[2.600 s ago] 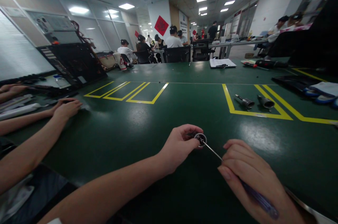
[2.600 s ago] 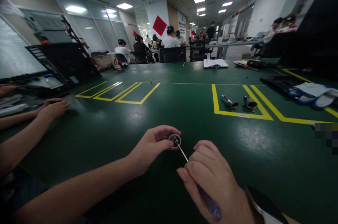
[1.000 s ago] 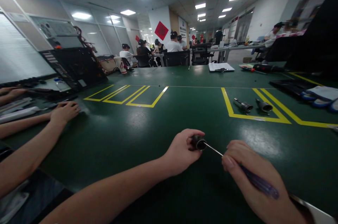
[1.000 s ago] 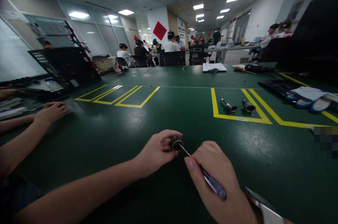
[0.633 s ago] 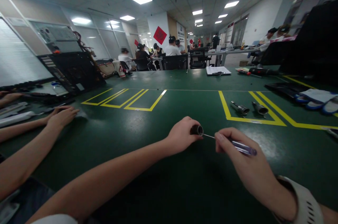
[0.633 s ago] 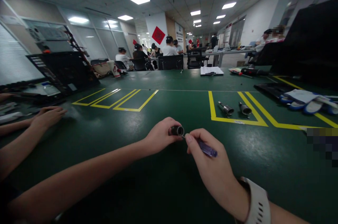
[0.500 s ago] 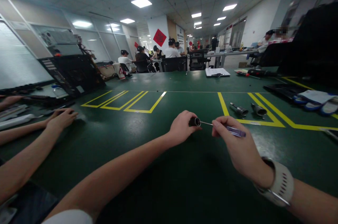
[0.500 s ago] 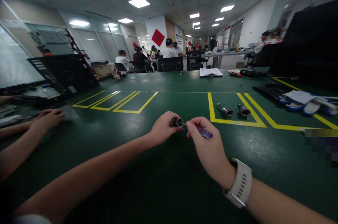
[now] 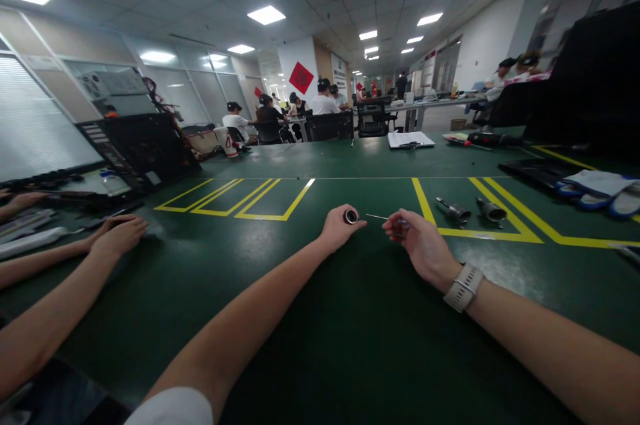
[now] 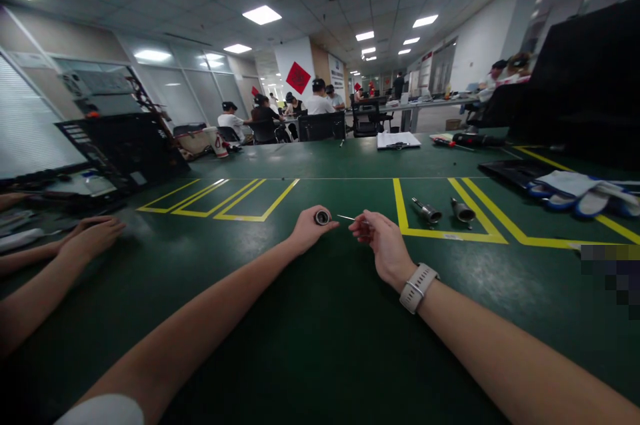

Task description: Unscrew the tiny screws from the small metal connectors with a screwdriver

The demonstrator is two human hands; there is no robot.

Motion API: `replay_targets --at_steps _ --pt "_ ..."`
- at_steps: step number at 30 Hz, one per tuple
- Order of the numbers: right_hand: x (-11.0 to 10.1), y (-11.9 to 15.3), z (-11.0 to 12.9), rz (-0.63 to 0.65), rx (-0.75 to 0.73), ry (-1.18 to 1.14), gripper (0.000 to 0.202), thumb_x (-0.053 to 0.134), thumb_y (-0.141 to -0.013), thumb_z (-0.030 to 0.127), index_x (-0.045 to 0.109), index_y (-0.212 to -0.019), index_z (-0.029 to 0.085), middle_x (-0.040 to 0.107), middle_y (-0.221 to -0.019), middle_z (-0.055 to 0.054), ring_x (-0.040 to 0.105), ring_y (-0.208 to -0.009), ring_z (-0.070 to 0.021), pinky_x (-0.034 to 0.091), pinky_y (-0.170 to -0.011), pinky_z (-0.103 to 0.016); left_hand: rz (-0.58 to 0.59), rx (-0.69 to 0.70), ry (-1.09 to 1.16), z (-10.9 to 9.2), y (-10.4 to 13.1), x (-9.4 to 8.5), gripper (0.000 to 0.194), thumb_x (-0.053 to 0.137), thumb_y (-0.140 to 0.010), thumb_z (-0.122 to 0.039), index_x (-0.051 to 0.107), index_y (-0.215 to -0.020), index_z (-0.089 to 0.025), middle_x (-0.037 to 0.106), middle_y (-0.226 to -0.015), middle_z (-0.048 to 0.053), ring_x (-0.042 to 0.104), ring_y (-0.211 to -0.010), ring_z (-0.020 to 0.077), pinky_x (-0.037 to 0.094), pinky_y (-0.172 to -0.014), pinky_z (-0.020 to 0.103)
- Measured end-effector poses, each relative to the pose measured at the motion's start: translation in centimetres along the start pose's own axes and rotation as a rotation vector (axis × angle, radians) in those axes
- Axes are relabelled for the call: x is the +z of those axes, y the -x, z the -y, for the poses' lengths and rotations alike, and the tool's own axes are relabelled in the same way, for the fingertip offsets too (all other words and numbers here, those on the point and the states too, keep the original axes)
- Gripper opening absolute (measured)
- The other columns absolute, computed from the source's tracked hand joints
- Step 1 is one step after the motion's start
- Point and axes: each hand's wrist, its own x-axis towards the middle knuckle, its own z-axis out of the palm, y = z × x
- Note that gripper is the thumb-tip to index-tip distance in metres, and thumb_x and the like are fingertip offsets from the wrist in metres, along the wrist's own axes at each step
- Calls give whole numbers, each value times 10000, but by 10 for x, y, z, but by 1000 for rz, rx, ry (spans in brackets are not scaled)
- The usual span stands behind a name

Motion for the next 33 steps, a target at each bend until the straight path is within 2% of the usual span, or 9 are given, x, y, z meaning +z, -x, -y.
replay_targets --at_steps 4,9,18,20,22,26,33 --pt "5 11 0 98 -72 93 226 587 -752 415 637 -747 196 666 -792 -35 568 -748 -172 417 -685 -314 35 52 33 2 3 2 243 674 -688 -332 524 -707 -142 511 -651 -36 462 -613 100 373 -580 232" --pt "10 17 -3 136 -143 309 235 554 -787 393 649 -767 180 659 -800 -38 553 -753 -168 405 -700 -315 83 98 27 -1 6 4 221 653 -704 -316 515 -703 -144 493 -647 -46 456 -608 94 367 -582 226" --pt "14 24 -1 144 -306 657 214 504 -821 322 637 -739 176 644 -793 -39 571 -796 -199 397 -743 -347 70 286 -446 -11 10 3 40 554 -750 -152 565 -712 -157 535 -697 2 482 -676 135 342 -652 263" --pt "14 24 -1 129 -285 625 210 516 -806 318 645 -717 178 646 -771 -39 571 -786 -202 397 -740 -352 78 315 -485 -13 11 3 67 526 -758 -129 570 -716 -159 536 -696 8 481 -673 139 340 -655 268" --pt "12 21 -2 120 -205 476 195 545 -775 312 655 -690 175 652 -745 -42 571 -766 -197 399 -734 -346 82 321 -479 -14 12 2 70 525 -753 -120 568 -713 -159 540 -700 10 484 -682 142 341 -662 272" --pt "6 14 -4 92 -33 190 176 571 -726 312 656 -679 165 666 -715 -50 563 -689 -172 406 -672 -323 86 275 -342 -11 10 1 60 577 -745 -175 548 -695 -157 538 -706 2 490 -692 137 356 -664 264" --pt "2 10 -6 85 20 97 194 565 -732 335 650 -728 160 668 -739 -52 564 -674 -160 415 -646 -312 114 234 -91 -5 7 1 156 615 -726 -250 500 -681 -155 491 -687 -26 471 -658 114 375 -630 235"
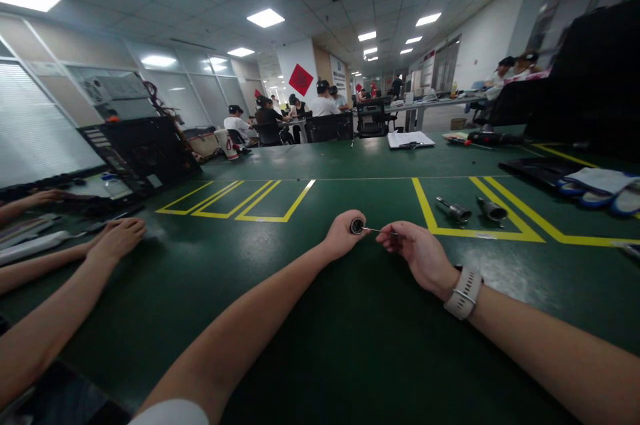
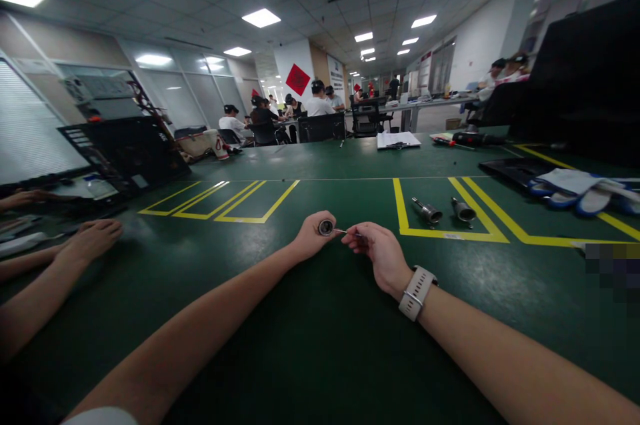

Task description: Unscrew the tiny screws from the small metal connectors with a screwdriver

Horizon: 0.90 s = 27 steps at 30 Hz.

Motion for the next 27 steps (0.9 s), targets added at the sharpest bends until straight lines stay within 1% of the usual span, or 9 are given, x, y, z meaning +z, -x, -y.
replay_targets --at_steps 3,7,10,14,20,22,24,27 --pt "1 2 -2 -4 -35 21 186 561 -753 330 650 -719 169 665 -729 -38 555 -678 -156 400 -644 -306 -9 -13 -67 -2 0 0 132 612 -725 -226 509 -683 -154 502 -692 -22 472 -657 116 368 -627 239" --pt "4 5 -4 7 -105 151 184 562 -775 318 659 -724 170 664 -732 -35 548 -689 -157 382 -654 -306 -27 16 -235 -5 1 1 80 575 -747 -179 536 -682 -153 527 -691 -8 481 -664 127 351 -637 258" --pt "6 5 -4 14 -73 150 177 583 -746 323 663 -706 170 667 -731 -40 545 -687 -162 378 -650 -308 -35 30 -280 -4 1 2 84 569 -752 -165 544 -672 -155 533 -683 -6 482 -658 127 347 -635 260" --pt "5 2 -1 6 3 68 176 578 -708 326 658 -691 170 667 -714 -50 540 -656 -161 379 -623 -310 -50 17 -223 -2 0 2 113 606 -731 -182 527 -654 -156 515 -665 -18 476 -640 120 354 -617 246" --pt "0 -2 1 4 58 -12 190 560 -713 336 658 -713 173 670 -737 -58 543 -658 -163 401 -638 -324 -39 9 40 3 1 2 152 627 -715 -217 501 -663 -151 492 -671 -31 469 -637 109 376 -613 232" --pt "0 -2 0 5 57 -22 191 555 -720 338 656 -721 176 669 -738 -54 545 -662 -163 403 -641 -323 -31 13 81 5 0 2 166 633 -714 -234 498 -668 -150 486 -669 -34 465 -629 105 375 -602 226" --pt "0 -1 -1 1 43 -18 186 554 -726 338 652 -721 179 667 -735 -49 545 -667 -162 400 -641 -319 -34 23 48 4 0 2 159 629 -718 -230 499 -674 -149 485 -668 -33 464 -627 104 371 -601 225" --pt "2 0 -4 -5 14 17 172 566 -732 326 652 -713 179 662 -719 -44 540 -664 -160 387 -633 -315 -20 45 -156 2 0 2 110 604 -730 -184 515 -676 -149 502 -674 -24 471 -639 112 356 -609 235"
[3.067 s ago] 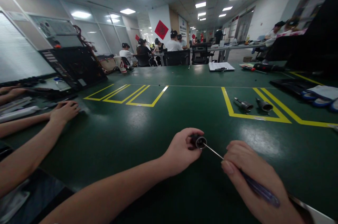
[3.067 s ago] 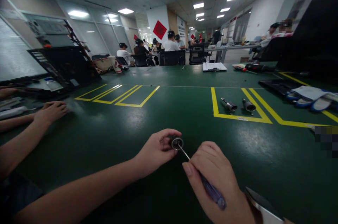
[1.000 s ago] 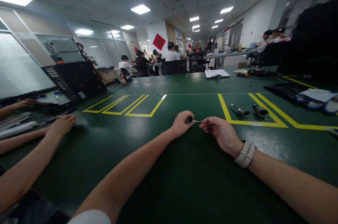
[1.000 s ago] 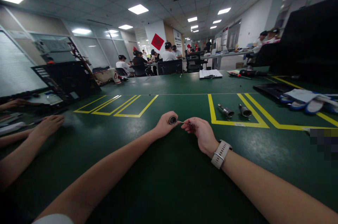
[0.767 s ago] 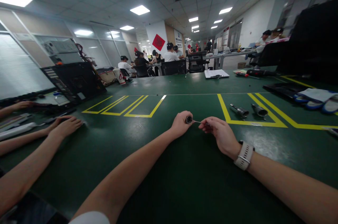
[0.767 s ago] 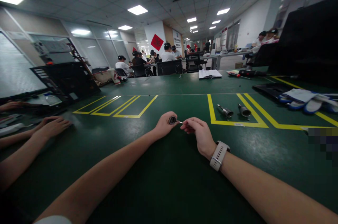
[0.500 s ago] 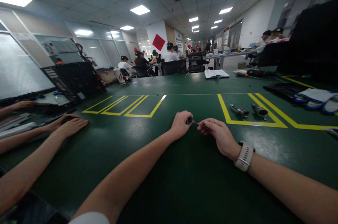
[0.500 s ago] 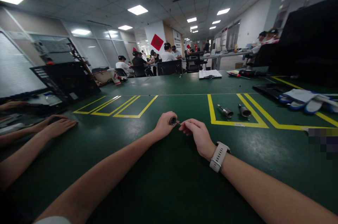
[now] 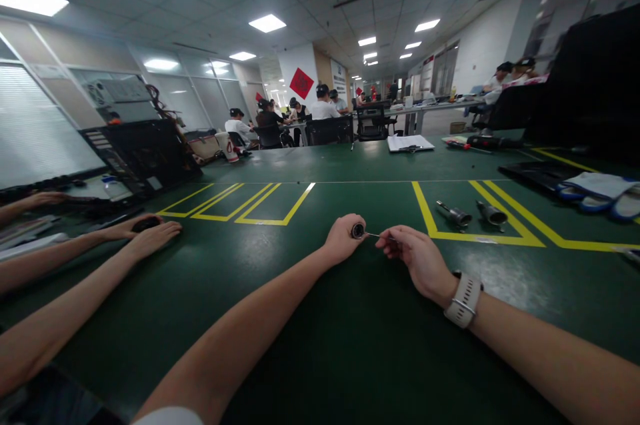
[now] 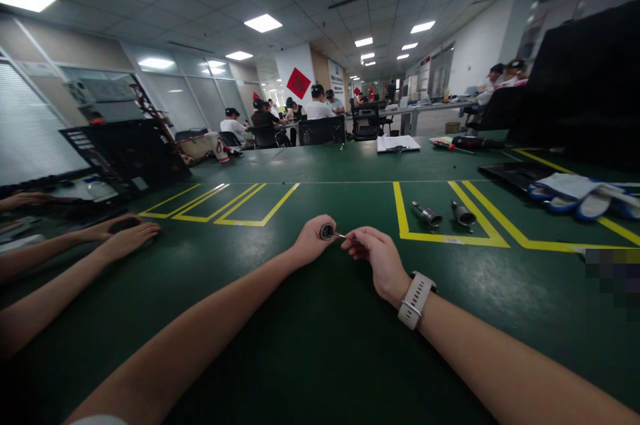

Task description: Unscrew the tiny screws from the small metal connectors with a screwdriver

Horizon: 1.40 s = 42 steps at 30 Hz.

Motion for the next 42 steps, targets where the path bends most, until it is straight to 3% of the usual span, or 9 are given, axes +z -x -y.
replay_targets --at_steps 3,9,21,29,34,42 --pt "2 1 -1 0 -19 39 153 584 -725 303 657 -691 173 662 -702 -45 536 -649 -160 375 -623 -315 32 25 -143 -4 1 -1 82 555 -731 -106 533 -667 -153 515 -671 -14 472 -650 123 337 -624 251" --pt "-1 0 3 2 18 19 165 573 -711 300 658 -669 165 660 -688 -53 534 -634 -161 383 -622 -321 48 43 -149 -6 2 -1 79 555 -732 -112 532 -669 -155 507 -668 -16 469 -657 125 335 -644 259" --pt "-3 -4 1 -5 40 -53 177 570 -708 322 655 -679 168 660 -681 -50 530 -619 -155 388 -609 -311 52 -33 232 0 -1 0 159 646 -685 -207 500 -653 -150 467 -640 -42 443 -614 97 357 -583 216" --pt "3 2 1 11 -13 33 186 590 -714 352 652 -718 176 663 -717 -46 526 -633 -155 372 -599 -303 -41 -86 -43 2 1 1 99 606 -725 -194 531 -673 -156 519 -671 -23 477 -631 114 355 -589 233" --pt "6 5 4 33 -14 95 192 599 -704 363 652 -696 179 659 -722 -50 525 -639 -162 371 -600 -311 -34 -55 -98 -2 2 -1 77 569 -745 -161 544 -672 -161 525 -679 -14 475 -645 125 348 -626 259" --pt "1 1 6 33 58 -19 182 582 -704 340 654 -707 173 658 -740 -53 518 -644 -155 375 -618 -311 -48 -64 81 0 1 0 120 612 -717 -197 517 -659 -153 494 -656 -32 464 -631 108 362 -603 227"
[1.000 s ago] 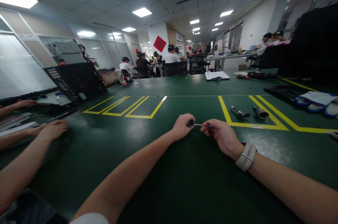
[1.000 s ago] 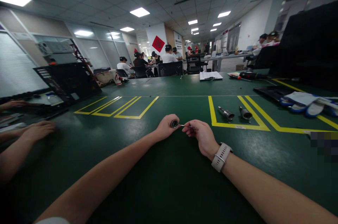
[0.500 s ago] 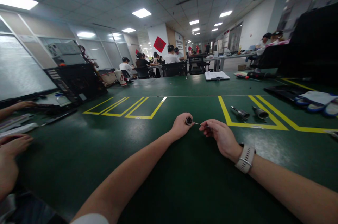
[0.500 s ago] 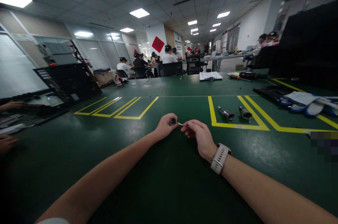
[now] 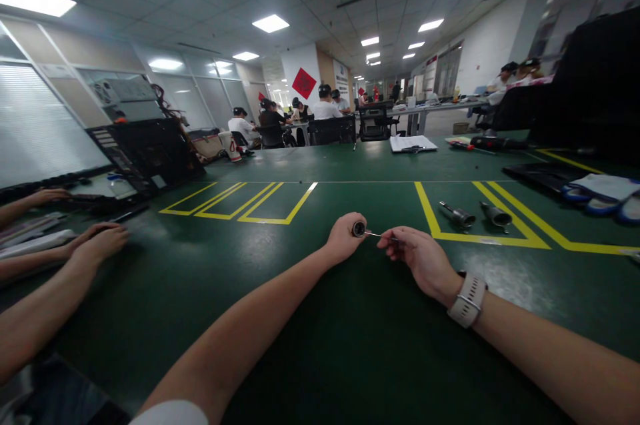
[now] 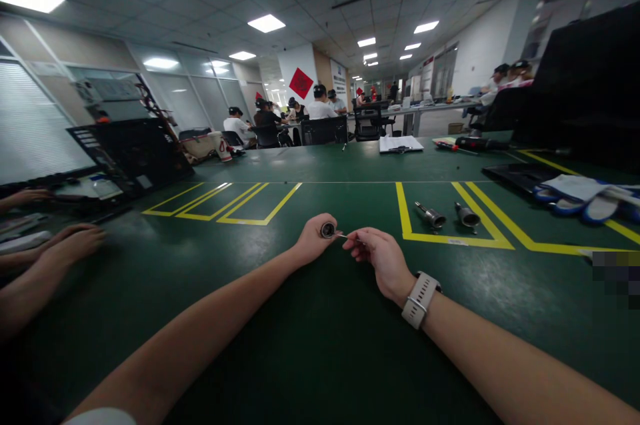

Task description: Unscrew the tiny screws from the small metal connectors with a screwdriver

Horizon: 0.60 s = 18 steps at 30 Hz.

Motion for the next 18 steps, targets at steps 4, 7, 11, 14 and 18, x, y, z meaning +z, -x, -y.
replay_targets --at_steps 4,7,11,14,18 --pt "-1 -2 -1 -3 -4 -29 176 572 -708 336 646 -704 176 658 -724 -48 519 -629 -152 381 -609 -309 21 12 114 2 0 1 148 625 -708 -232 510 -669 -148 478 -647 -39 450 -611 98 361 -586 217" --pt "1 0 -1 -17 -19 -21 174 585 -699 345 639 -704 180 659 -728 -46 519 -631 -149 376 -607 -306 28 18 44 3 0 1 143 620 -717 -232 511 -676 -149 486 -656 -36 459 -619 101 360 -585 218" --pt "3 2 -2 -25 -32 26 188 603 -699 368 640 -708 184 655 -717 -41 518 -628 -152 366 -600 -305 18 19 -180 0 0 0 80 588 -731 -173 534 -675 -155 512 -669 -21 475 -643 118 349 -603 240" --pt "3 2 -4 3 -51 78 189 587 -722 360 646 -719 181 657 -727 -45 526 -635 -157 371 -606 -309 17 20 -226 -4 1 -1 66 559 -730 -122 552 -674 -158 525 -670 -11 470 -642 125 341 -612 255" --pt "3 2 -3 20 -41 75 183 582 -721 354 646 -709 183 655 -726 -47 525 -635 -158 372 -609 -311 20 23 -226 -5 2 -2 61 566 -740 -146 554 -681 -158 536 -677 -10 480 -647 126 349 -621 258"
